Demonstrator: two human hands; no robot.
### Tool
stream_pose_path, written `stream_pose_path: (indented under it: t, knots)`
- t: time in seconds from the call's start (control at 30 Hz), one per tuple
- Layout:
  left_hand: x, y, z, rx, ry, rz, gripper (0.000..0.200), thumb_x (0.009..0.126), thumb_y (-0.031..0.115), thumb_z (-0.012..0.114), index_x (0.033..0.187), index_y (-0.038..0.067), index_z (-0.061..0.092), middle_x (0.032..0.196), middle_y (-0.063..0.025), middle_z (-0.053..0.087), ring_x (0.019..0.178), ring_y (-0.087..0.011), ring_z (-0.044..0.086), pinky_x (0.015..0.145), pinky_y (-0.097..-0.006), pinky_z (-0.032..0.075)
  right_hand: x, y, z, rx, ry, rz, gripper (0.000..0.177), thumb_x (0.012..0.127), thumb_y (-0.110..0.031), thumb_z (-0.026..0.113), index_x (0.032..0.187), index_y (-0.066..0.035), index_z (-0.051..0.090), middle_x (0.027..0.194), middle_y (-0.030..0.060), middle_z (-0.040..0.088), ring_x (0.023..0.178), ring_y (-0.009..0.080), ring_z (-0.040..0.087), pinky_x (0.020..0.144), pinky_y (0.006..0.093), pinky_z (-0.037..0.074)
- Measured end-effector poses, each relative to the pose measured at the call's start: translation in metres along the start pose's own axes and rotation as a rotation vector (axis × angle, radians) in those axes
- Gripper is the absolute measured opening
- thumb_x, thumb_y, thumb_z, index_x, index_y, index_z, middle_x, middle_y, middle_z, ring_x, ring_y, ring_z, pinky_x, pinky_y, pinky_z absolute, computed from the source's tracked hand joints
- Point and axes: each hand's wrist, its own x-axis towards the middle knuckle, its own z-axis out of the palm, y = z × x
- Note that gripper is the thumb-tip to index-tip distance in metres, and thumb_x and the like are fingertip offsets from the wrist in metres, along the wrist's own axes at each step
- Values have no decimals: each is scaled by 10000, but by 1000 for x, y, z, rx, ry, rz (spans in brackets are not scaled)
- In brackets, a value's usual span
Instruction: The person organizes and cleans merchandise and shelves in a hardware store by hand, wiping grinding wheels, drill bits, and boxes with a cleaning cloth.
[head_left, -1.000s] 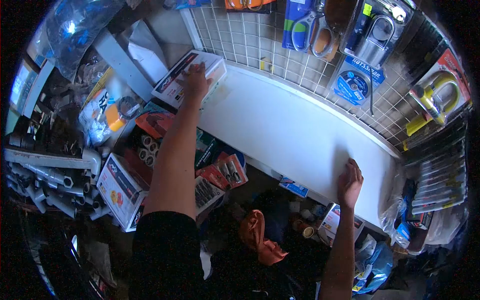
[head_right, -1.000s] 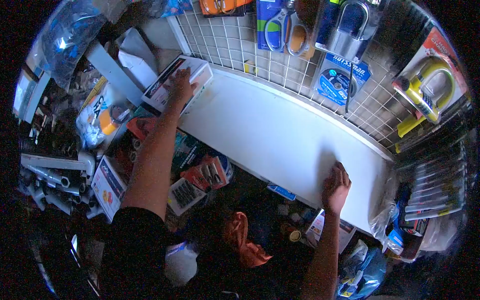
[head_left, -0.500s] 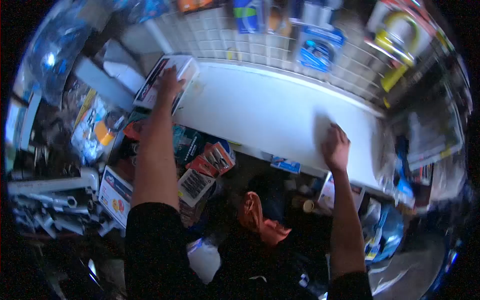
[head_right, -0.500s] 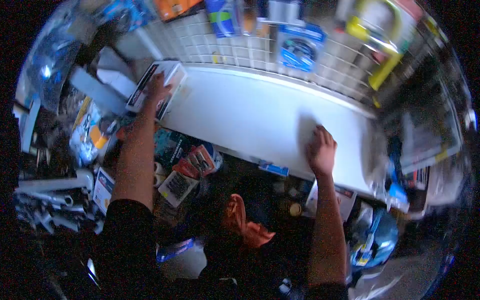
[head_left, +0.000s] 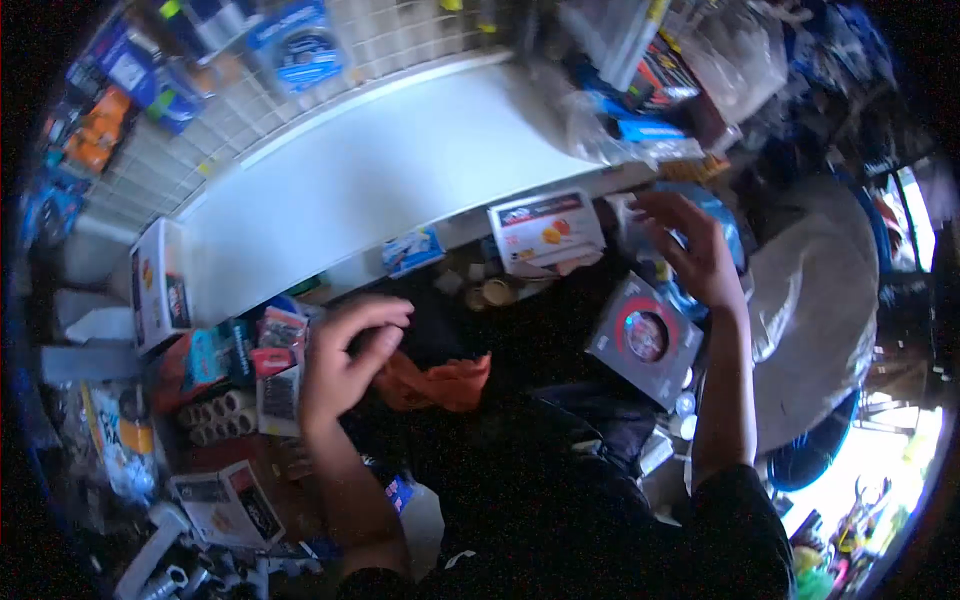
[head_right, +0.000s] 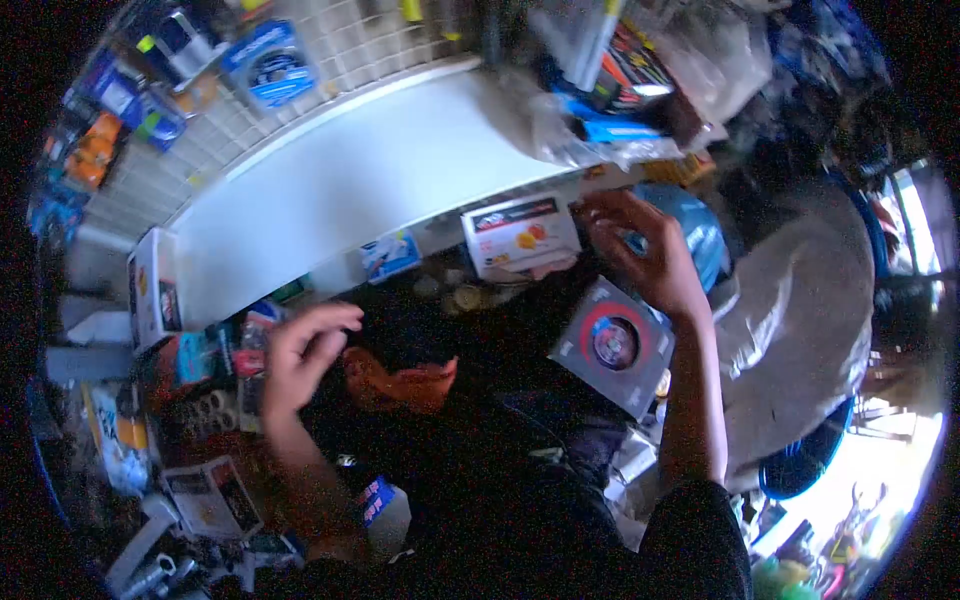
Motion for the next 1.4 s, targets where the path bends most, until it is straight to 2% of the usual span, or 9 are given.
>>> stream_pose_path:
  t: [0.2, 0.37, 0.4, 0.53, 0.77, 0.87, 1.1, 1.3, 1.4]
  knots:
    - [49, -83, 134, -537, 93, -523, 183, 1011, 199, 654, 1028, 31, 721, 935, -30, 724, 777, -126, 675, 691, -244, 533, -158, 80, -22, -400, 211, 448, 486, 859, -119, 761, 1302, -5, 599, 1280, 190, 623, 1196, 356, 618, 993, 420, 491]
    - [156, -197, 201, -119, -130, -832, 484, 909, 425, 755, 1148, 14, 665, 1090, -92, 713, 918, -126, 692, 750, -259, 559, -248, 139, 33, -371, 470, 462, 841, 808, -196, 848, 1498, -35, 393, 1403, 272, 516, 1264, 421, 554, 1049, 471, 469]
    - [178, -231, 210, 78, -336, -844, 612, 881, 461, 772, 1239, -16, 636, 1157, -151, 701, 964, -186, 696, 786, -317, 569, -246, 127, 43, -228, 479, 740, 815, 839, -222, 840, 1478, 4, 388, 1367, 269, 545, 1206, 372, 600, 1023, 441, 486]
    - [185, -236, 245, -28, -239, -774, 798, 854, 514, 771, 1448, 38, 532, 1408, -198, 597, 1221, -333, 612, 947, -447, 522, -299, 199, 82, 529, 584, 817, 497, 1005, -242, 676, 1359, 42, 471, 1167, 147, 654, 1067, 191, 620, 913, 328, 502]
    - [178, -287, 282, -141, -208, -783, 537, 962, 350, 694, 1422, 96, 581, 1351, -136, 652, 1214, -288, 604, 1010, -456, 457, -298, 192, 81, 600, 657, 842, 396, 1027, -247, 640, 1284, 44, 561, 1113, 118, 694, 979, 146, 644, 847, 279, 504]
    - [170, -393, 320, -112, -121, -696, 386, 970, 220, 645, 1320, 57, 653, 1269, -147, 698, 1178, -276, 645, 965, -422, 502, -297, 188, 80, 640, 661, 858, 370, 1035, -250, 630, 1260, 39, 579, 1080, 87, 696, 936, 125, 640, 838, 267, 505]
    - [188, -237, 278, -473, -83, -1084, 484, 957, 216, 550, 1400, 22, 540, 1276, -164, 657, 1180, -349, 608, 981, -544, 483, -296, 176, 69, 665, 673, 894, 523, 1007, -279, 676, 1368, 31, 460, 1087, 159, 703, 951, 164, 673, 824, 274, 518]
    - [164, -161, 252, -799, -66, -1069, 546, 941, 335, 534, 1392, 28, 515, 1366, -162, 590, 1150, -368, 614, 948, -607, 502, -288, 166, 65, 735, 691, 856, 335, 1018, -248, 659, 1230, -36, 509, 1023, 114, 688, 881, 135, 647, 766, 277, 513]
    - [131, -145, 239, -956, -113, -973, 597, 921, 379, 547, 1403, 31, 492, 1396, -179, 563, 1151, -377, 614, 954, -619, 501, -293, 175, 74, 906, 751, 823, 469, 1006, -229, 673, 1362, -10, 462, 1126, 132, 691, 946, 165, 674, 795, 295, 536]
